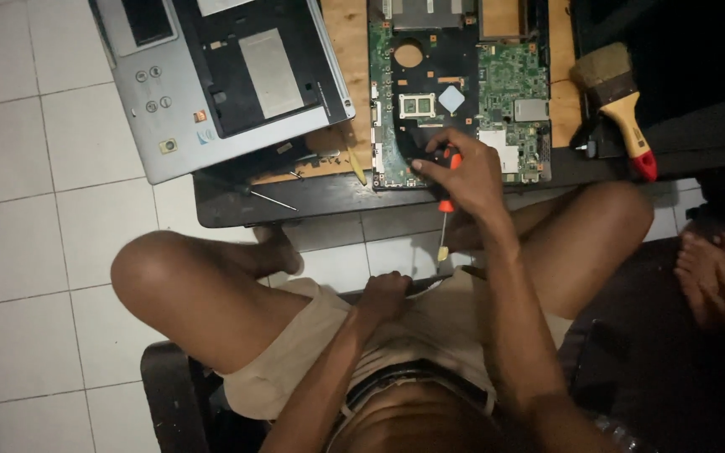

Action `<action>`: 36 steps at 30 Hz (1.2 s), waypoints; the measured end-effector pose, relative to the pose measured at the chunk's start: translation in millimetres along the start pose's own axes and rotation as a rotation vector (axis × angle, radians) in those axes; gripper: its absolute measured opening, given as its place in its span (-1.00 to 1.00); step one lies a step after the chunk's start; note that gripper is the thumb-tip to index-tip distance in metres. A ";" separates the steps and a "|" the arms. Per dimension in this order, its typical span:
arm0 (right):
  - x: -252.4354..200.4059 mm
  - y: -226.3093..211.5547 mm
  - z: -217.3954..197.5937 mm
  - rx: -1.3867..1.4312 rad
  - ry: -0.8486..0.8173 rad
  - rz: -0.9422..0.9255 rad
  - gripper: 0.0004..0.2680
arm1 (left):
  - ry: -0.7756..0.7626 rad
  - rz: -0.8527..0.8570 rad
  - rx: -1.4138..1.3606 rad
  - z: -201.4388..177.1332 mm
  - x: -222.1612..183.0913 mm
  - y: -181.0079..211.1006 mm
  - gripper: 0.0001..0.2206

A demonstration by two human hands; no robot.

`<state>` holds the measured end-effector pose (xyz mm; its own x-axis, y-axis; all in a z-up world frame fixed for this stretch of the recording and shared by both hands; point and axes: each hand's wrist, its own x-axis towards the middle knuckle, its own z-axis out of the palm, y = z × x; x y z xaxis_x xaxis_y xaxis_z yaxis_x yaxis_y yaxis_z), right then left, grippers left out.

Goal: Disassembling a laptop and cleaning the internal casing and motherboard components using a brush.

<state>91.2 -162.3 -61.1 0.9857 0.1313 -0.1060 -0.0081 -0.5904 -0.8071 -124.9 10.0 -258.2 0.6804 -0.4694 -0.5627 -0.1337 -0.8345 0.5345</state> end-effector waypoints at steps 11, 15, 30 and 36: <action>1.0 8.7 0.7 0.045 0.001 -0.022 -0.73 | -0.174 -0.116 0.017 -39.1 -8.0 21.9 -0.67; 0.3 -3.7 -2.2 0.044 0.008 -0.012 -0.73 | -0.047 -0.022 0.024 -26.9 -15.9 14.6 -0.73; 3.4 -17.7 -5.5 0.051 -0.020 -0.003 -0.72 | 0.441 0.219 -0.333 -185.9 -90.3 74.1 -0.73; 8.4 -6.2 -8.8 0.085 -0.030 -0.030 -0.80 | 1.077 0.248 -0.125 -194.5 -54.3 63.2 -0.73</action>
<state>101.0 -164.5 -51.8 0.9802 0.1724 -0.0978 0.0054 -0.5164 -0.8563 -30.2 38.9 -71.2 0.9232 -0.0731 0.3774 -0.3203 -0.6890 0.6502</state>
